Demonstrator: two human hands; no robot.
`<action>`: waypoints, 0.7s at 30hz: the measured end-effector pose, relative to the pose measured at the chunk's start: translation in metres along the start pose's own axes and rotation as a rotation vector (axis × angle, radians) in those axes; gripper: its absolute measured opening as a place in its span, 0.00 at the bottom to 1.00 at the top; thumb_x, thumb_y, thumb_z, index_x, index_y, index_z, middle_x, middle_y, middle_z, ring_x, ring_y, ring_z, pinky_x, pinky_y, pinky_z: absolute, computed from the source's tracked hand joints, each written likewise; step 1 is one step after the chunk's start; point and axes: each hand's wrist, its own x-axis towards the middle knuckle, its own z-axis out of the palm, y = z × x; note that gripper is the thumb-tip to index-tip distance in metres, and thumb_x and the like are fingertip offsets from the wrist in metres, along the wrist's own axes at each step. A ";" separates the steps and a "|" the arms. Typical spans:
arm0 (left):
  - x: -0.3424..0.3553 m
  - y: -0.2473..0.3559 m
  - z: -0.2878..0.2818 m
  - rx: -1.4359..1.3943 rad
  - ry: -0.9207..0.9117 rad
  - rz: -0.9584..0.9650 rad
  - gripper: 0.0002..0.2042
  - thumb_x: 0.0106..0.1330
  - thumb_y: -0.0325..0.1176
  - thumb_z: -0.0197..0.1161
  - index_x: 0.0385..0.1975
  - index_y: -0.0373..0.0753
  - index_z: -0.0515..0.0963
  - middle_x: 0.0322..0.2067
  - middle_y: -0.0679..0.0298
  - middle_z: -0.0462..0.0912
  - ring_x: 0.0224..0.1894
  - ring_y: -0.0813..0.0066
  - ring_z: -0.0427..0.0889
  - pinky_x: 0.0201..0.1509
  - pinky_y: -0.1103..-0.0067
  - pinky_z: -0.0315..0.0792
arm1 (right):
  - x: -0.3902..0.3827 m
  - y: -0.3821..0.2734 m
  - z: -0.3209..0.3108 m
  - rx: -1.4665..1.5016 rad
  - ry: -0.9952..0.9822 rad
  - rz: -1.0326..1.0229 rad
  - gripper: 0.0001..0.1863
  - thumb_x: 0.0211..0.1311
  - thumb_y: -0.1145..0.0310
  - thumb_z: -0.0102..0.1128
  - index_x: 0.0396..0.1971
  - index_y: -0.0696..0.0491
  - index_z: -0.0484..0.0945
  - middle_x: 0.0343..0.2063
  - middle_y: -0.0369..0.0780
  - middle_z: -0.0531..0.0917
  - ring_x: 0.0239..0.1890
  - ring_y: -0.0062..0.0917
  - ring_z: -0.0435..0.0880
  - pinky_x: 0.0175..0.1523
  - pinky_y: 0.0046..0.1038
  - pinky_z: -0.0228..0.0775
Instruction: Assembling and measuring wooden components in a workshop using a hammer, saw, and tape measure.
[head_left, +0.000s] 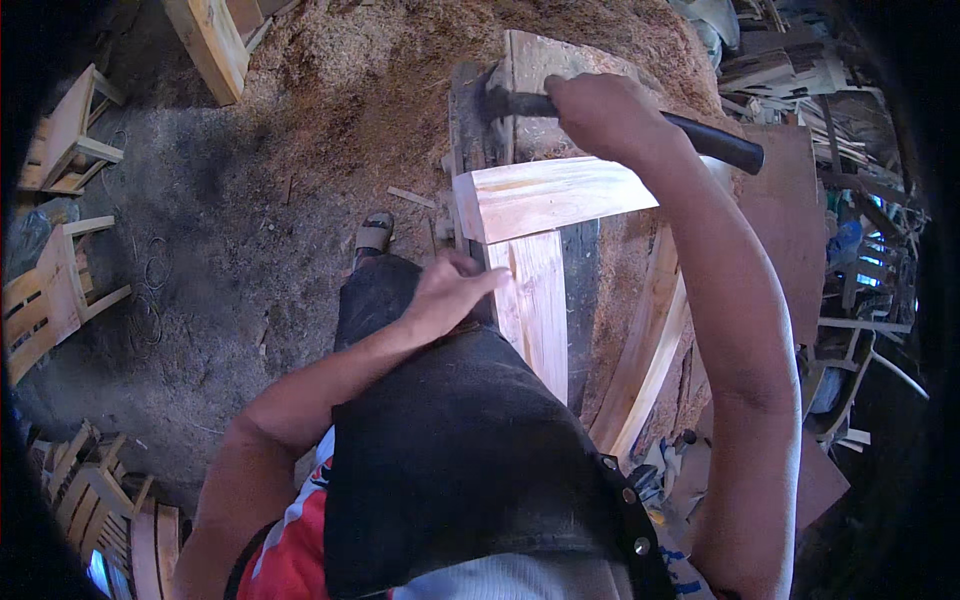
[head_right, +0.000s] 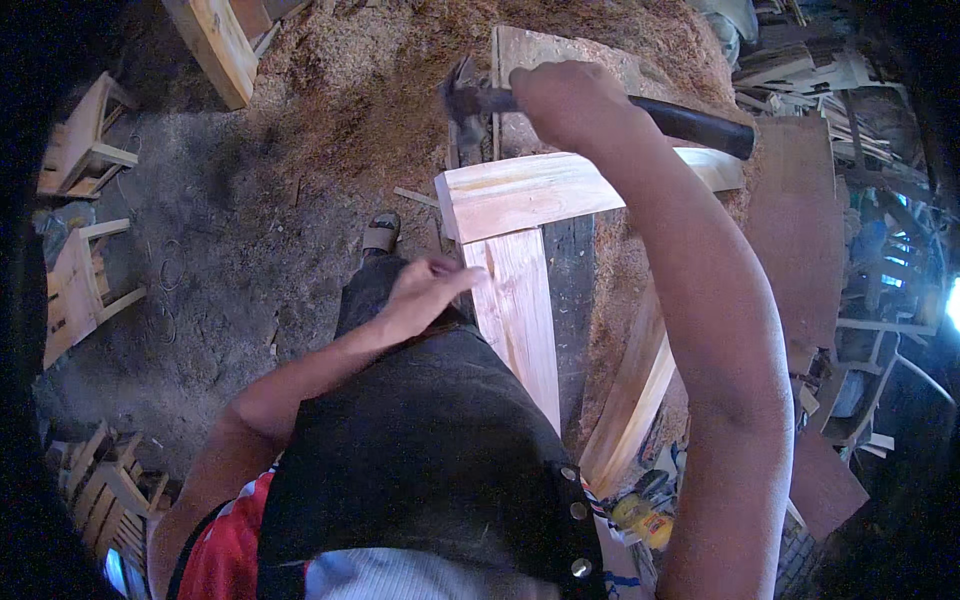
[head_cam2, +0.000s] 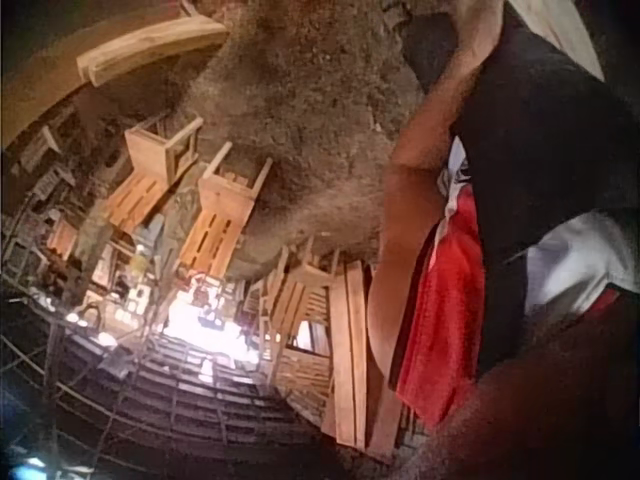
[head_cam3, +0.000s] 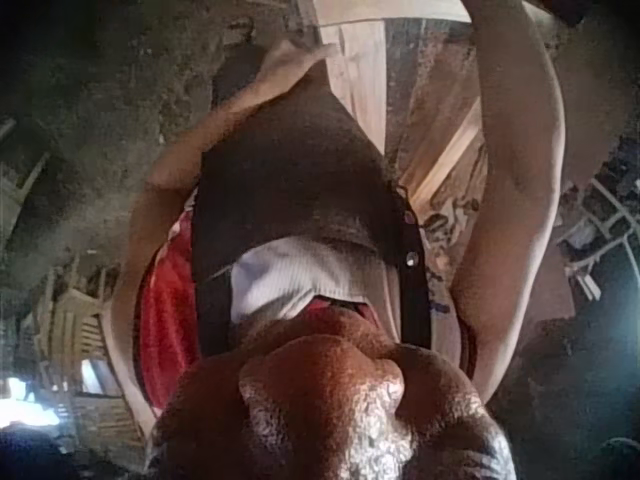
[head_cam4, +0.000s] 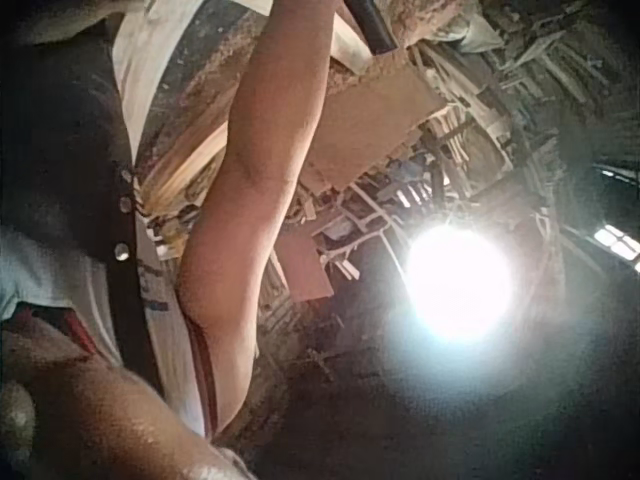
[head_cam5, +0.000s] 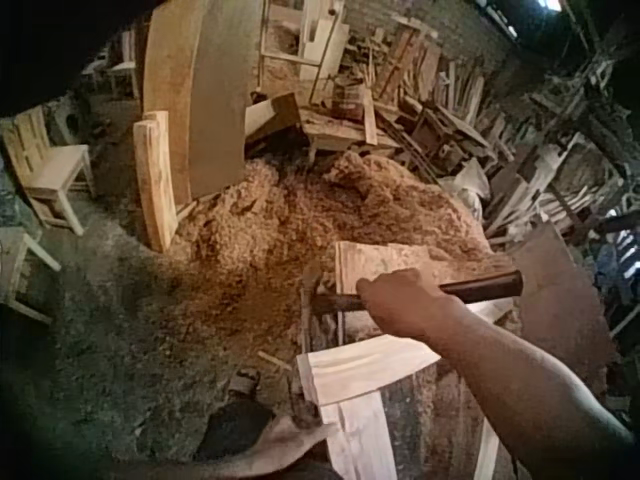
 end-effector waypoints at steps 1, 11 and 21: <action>0.000 0.002 -0.004 0.089 0.189 0.191 0.41 0.55 0.49 0.83 0.59 0.20 0.76 0.50 0.45 0.84 0.56 0.58 0.84 0.62 0.68 0.76 | -0.001 0.005 0.000 0.035 0.027 0.011 0.13 0.70 0.67 0.61 0.51 0.52 0.82 0.42 0.50 0.89 0.49 0.46 0.90 0.55 0.49 0.81; 0.048 0.018 -0.016 0.329 0.323 0.701 0.63 0.42 0.50 0.87 0.75 0.25 0.54 0.67 0.36 0.67 0.72 0.40 0.68 0.77 0.57 0.65 | 0.027 0.058 0.021 0.212 0.131 0.069 0.20 0.73 0.62 0.62 0.62 0.43 0.81 0.53 0.47 0.88 0.56 0.45 0.88 0.60 0.49 0.79; 0.053 0.013 -0.014 0.358 0.373 0.711 0.62 0.42 0.51 0.84 0.75 0.27 0.54 0.66 0.39 0.67 0.71 0.43 0.68 0.77 0.59 0.63 | 0.030 0.063 0.025 0.205 -0.205 -0.009 0.18 0.67 0.67 0.66 0.57 0.47 0.83 0.48 0.46 0.89 0.54 0.44 0.88 0.59 0.47 0.77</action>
